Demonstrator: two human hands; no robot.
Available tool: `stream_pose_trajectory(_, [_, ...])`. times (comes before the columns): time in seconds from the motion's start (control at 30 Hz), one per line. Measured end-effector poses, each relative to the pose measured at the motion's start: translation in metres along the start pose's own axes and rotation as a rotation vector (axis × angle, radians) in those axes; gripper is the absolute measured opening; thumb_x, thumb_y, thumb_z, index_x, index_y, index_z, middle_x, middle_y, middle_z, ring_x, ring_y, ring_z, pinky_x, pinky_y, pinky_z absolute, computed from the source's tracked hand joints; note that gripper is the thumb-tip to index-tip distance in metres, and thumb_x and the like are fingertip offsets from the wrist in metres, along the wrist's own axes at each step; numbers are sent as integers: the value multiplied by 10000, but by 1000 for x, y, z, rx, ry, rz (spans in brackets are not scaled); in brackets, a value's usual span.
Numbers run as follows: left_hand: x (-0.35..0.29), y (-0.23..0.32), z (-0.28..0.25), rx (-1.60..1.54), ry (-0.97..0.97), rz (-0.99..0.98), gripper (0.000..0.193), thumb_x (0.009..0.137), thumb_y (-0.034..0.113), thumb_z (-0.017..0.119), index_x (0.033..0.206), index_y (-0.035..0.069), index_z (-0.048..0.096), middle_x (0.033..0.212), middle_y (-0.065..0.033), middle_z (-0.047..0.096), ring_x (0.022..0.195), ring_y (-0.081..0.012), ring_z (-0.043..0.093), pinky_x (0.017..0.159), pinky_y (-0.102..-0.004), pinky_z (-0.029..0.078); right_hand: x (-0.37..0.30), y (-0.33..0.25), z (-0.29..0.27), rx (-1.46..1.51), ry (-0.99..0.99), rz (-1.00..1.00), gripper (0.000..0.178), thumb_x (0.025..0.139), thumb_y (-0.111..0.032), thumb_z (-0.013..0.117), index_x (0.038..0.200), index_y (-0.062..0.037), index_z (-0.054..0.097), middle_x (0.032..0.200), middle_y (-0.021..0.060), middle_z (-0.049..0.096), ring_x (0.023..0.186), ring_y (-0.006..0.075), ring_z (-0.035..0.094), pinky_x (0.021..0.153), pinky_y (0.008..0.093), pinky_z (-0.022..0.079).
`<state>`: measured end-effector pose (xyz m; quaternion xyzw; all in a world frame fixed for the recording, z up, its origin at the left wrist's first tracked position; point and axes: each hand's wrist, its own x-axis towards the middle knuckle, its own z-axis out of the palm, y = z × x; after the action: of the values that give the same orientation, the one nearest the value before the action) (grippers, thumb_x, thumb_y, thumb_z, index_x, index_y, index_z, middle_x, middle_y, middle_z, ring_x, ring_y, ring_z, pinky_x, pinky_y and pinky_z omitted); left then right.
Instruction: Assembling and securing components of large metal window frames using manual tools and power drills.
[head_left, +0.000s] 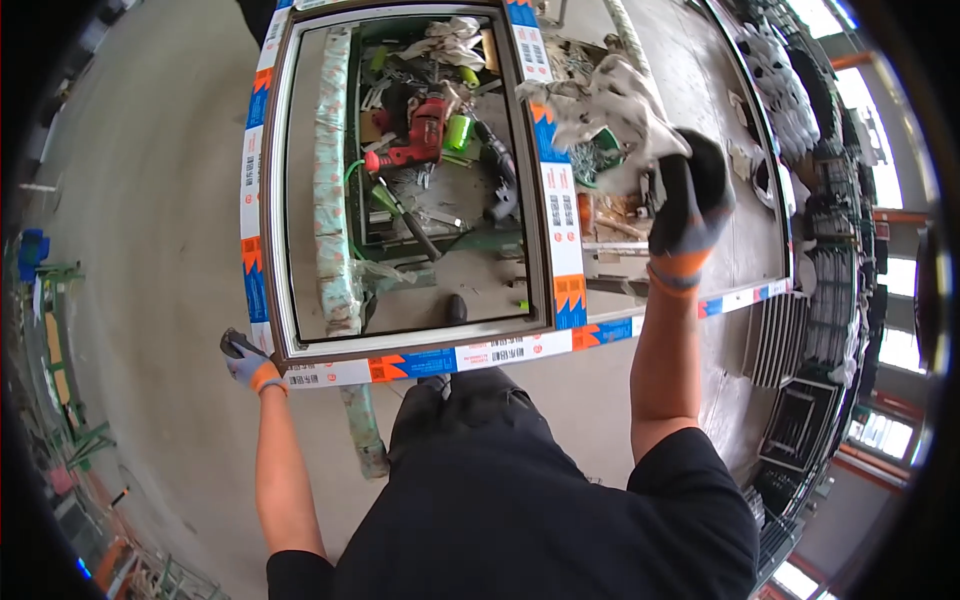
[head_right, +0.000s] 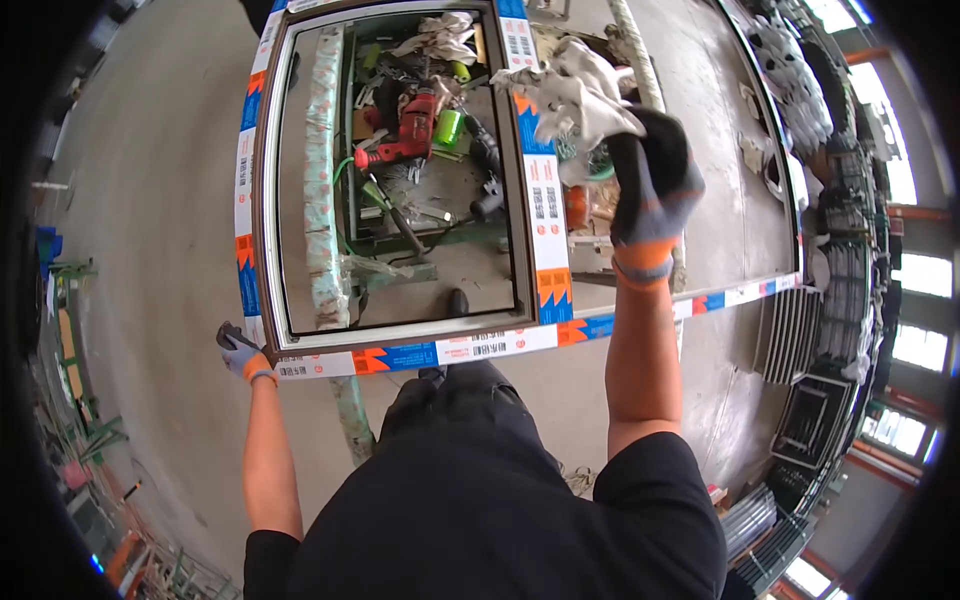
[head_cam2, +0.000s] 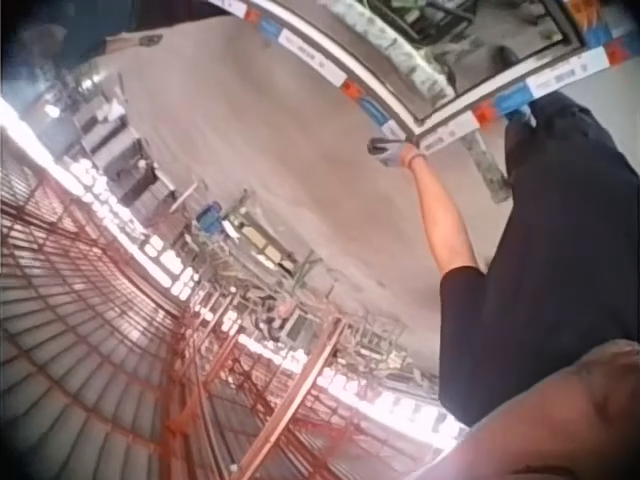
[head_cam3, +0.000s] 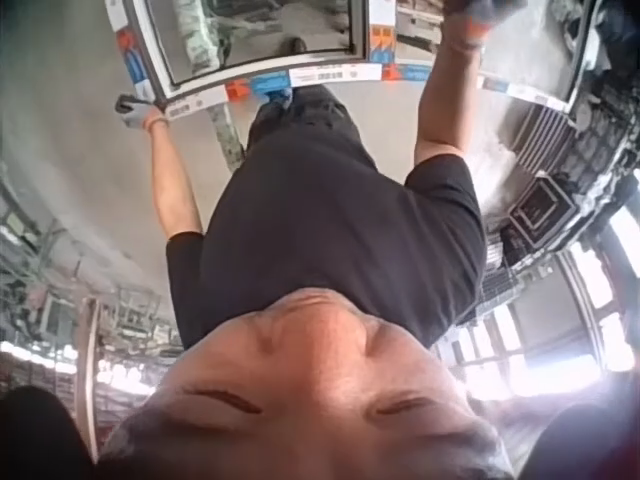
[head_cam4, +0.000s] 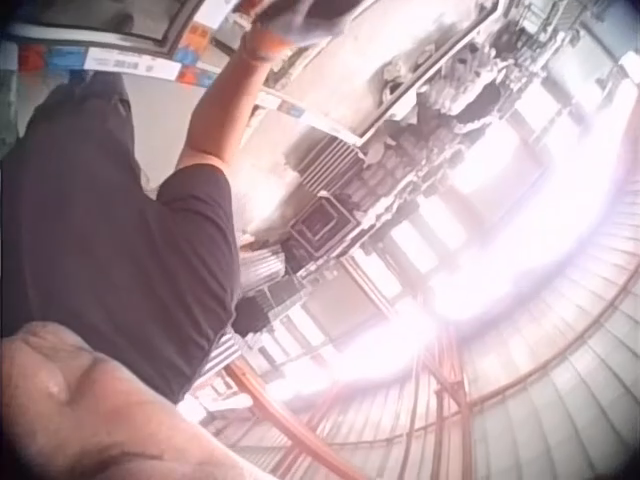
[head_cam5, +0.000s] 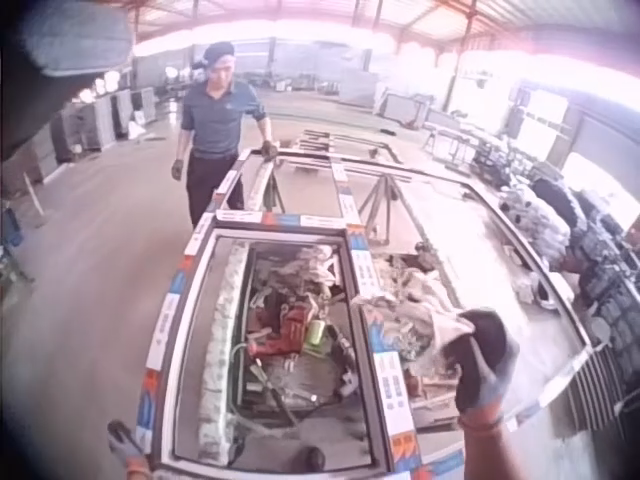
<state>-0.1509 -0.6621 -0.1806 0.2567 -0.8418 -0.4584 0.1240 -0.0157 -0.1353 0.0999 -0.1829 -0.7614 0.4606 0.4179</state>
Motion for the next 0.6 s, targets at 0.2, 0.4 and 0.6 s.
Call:
stream_pose_trajectory(0.2, [8, -22, 0, -135, 161, 327, 255, 987, 65, 480, 1188, -38, 600, 1148, -134, 660, 1038, -219, 642, 921, -348, 501, -87, -32, -62, 32, 60, 13, 232, 901, -96, 574, 1055, 70, 623, 1017, 124, 643, 959, 194, 602, 897, 299, 444])
stream_pose_trajectory(0.4, [-73, 57, -4, -589, -75, 352, 279, 945, -10, 490, 1208, -40, 579, 1240, -146, 597, 1121, -233, 586, 1014, -336, 447, -151, -48, -81, 71, 49, 190, 208, 845, -145, 596, 888, 56, 631, 903, 97, 604, 842, 176, 564, 778, 289, 433])
stream_pose_trajectory(0.6, [-242, 95, 23, -620, -1224, 471, 613, 866, 126, 643, 1426, 24, 417, 1432, -172, 461, 1356, -305, 410, 1153, -412, 288, -206, -51, -57, 316, -81, 421, 171, 812, -143, 623, 820, 27, 627, 859, 98, 626, 816, 179, 583, 750, 298, 452])
